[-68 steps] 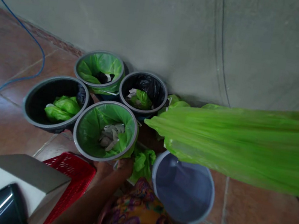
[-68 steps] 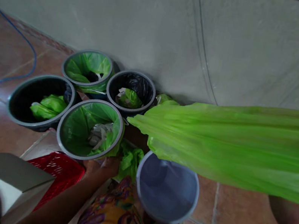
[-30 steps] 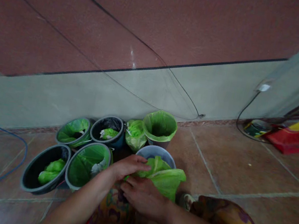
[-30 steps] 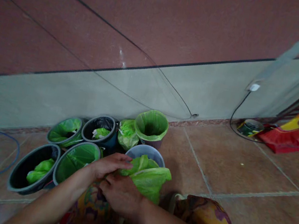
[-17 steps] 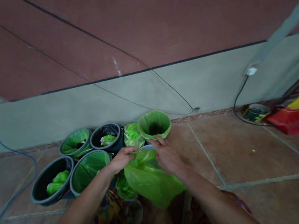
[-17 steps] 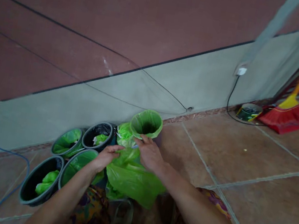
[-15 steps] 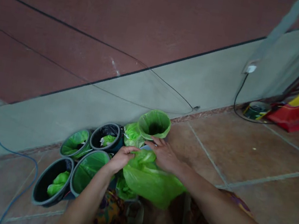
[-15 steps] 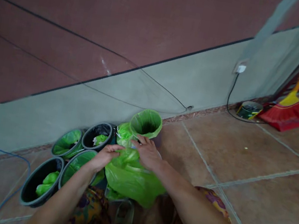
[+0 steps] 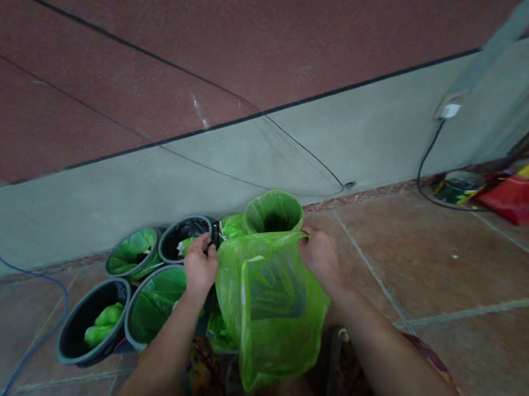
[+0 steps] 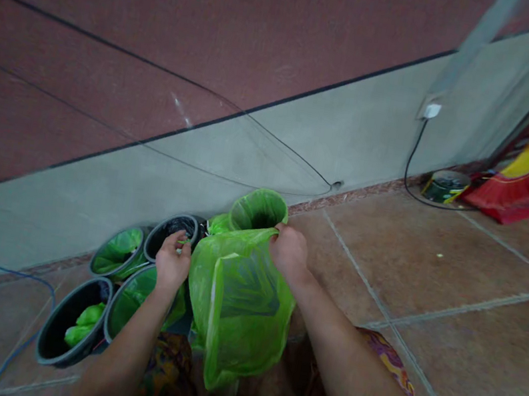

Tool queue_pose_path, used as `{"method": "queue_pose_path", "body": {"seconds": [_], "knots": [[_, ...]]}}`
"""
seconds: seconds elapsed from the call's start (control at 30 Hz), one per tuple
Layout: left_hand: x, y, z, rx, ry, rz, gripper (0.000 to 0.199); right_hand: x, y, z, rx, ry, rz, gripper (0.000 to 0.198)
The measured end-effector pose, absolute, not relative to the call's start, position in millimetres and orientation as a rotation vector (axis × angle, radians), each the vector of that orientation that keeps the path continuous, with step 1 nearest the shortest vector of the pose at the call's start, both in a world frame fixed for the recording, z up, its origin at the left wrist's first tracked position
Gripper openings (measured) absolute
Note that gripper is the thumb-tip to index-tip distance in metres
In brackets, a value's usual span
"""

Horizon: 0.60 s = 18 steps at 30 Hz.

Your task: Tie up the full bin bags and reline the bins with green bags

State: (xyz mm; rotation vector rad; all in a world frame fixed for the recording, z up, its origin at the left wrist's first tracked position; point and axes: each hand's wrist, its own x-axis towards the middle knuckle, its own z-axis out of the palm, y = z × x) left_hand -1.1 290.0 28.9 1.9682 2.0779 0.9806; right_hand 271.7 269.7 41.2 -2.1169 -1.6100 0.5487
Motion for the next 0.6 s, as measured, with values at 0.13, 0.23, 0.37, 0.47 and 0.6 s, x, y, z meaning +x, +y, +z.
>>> {"method": "queue_pose_path", "body": {"seconds": [0.13,0.23,0.37,0.47,0.6], "knots": [[34,268,24,2.076,1.866,0.813,0.038,266,269,37,-2.176,-1.543,0.582,0.041],[56,255,10,2.181,1.841,0.374,0.059,266,270,37,-2.159,-1.532,0.59,0.041],[55,257,-1,2.12,1.911,-0.049,0.04,275,270,35,-2.17,-1.548,0.572,0.04],[31,273,5,2.003,2.113,0.111,0.033,286,269,32,-2.242,-1.54,0.526,0.039],[-11,295,16,1.733,2.399,0.609,0.035,308,264,29,-2.366,-1.489,0.471,0.038]]}}
